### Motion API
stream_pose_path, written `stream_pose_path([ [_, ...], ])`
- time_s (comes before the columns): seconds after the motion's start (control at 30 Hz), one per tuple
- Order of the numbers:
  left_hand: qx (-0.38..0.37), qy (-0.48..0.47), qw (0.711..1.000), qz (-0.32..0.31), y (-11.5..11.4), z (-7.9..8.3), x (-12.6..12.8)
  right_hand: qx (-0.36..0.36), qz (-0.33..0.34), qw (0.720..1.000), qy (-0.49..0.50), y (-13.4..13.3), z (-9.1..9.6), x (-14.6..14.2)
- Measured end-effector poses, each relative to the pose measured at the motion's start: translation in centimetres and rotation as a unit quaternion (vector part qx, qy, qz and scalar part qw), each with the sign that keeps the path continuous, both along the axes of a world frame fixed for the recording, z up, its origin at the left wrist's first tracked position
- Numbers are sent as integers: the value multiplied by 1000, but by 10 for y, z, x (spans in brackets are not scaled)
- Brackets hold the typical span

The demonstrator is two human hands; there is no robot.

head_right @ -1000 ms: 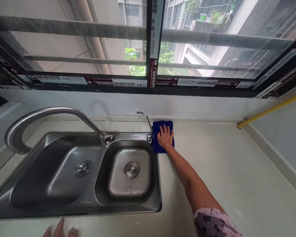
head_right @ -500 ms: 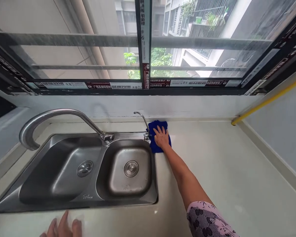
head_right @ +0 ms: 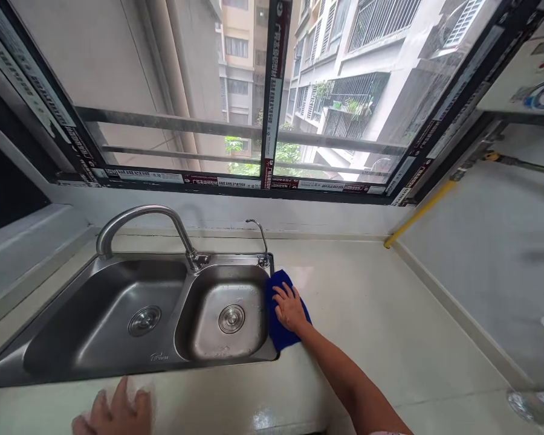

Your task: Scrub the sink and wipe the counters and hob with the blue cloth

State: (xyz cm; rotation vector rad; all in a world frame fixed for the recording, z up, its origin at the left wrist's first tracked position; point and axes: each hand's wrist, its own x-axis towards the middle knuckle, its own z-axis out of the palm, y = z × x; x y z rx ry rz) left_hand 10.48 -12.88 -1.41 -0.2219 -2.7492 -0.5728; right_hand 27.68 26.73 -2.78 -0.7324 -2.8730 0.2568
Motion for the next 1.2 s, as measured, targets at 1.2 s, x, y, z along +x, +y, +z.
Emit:
stream_pose_path([
  [1.2, 38, -12, 999, -4, -9, -24, 16, 63, 129, 988, 52, -224, -32, 2],
])
